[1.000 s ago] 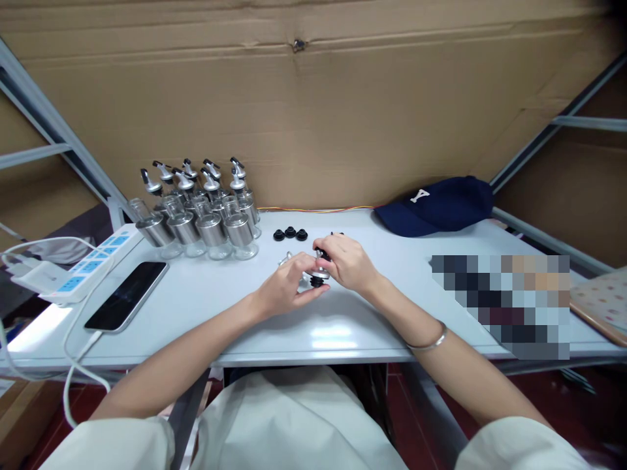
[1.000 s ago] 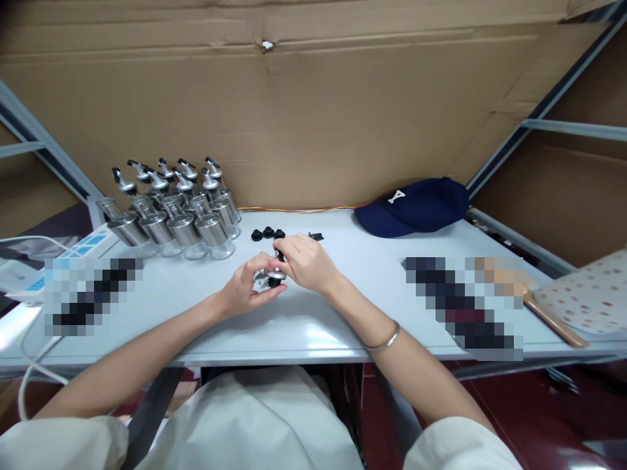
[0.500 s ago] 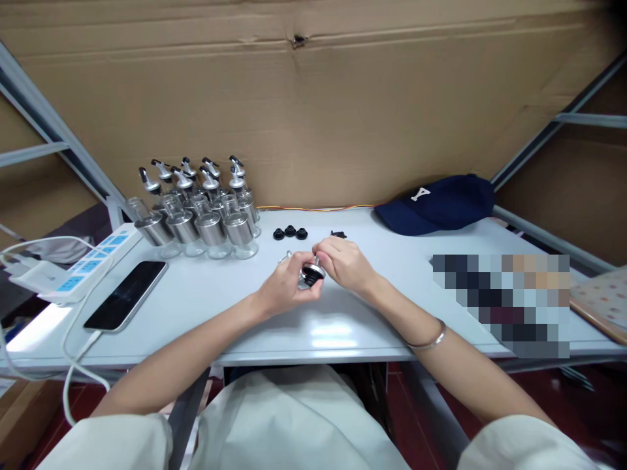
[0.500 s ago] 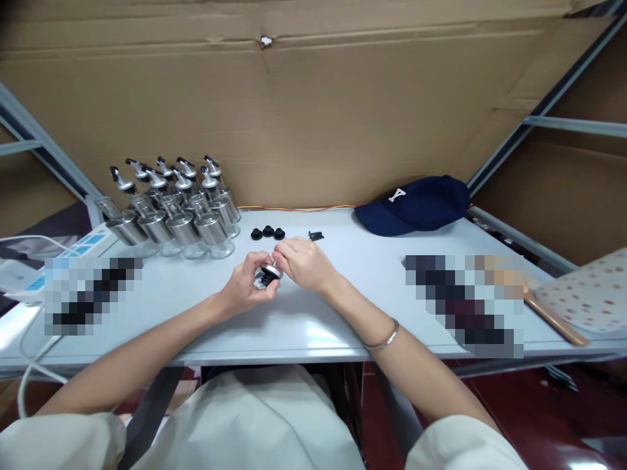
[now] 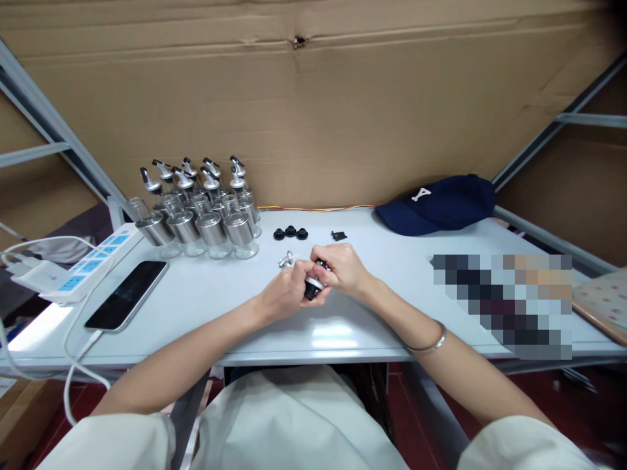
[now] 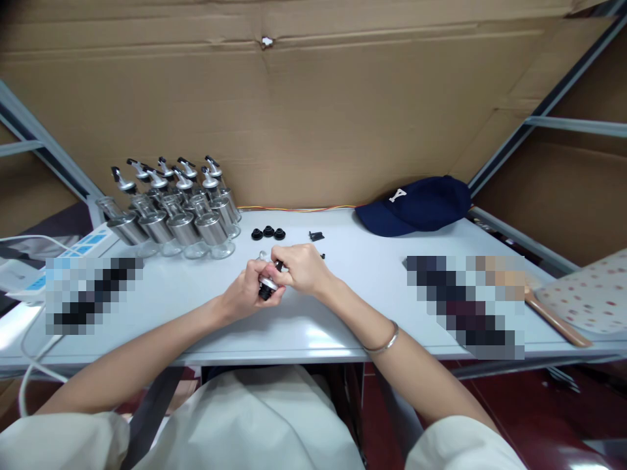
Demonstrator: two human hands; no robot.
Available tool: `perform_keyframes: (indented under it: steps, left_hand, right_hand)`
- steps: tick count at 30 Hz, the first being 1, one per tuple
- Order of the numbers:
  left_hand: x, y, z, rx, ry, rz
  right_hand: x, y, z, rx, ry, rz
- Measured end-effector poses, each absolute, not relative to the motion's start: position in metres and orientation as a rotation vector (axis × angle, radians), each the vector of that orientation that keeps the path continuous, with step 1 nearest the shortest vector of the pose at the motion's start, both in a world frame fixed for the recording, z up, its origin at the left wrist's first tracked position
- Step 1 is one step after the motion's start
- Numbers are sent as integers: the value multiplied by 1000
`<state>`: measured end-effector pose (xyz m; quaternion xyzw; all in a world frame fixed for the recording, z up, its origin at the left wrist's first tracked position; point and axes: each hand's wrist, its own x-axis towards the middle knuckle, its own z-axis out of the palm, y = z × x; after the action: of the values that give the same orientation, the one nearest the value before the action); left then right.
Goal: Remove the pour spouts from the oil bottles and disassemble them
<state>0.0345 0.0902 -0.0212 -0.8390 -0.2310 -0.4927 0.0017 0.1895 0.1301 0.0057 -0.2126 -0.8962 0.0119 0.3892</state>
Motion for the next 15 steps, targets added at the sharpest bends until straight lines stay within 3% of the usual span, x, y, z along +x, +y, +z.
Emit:
perform_keyframes:
  steps: [7, 15]
  left_hand:
    - [35, 86, -22, -2758, -800, -1558]
    - [36, 86, -21, -2879, -883, -1515]
  right_hand:
    - [191, 129, 5, -520, -2300, -198]
    - [188, 127, 0, -549, -2279, -51]
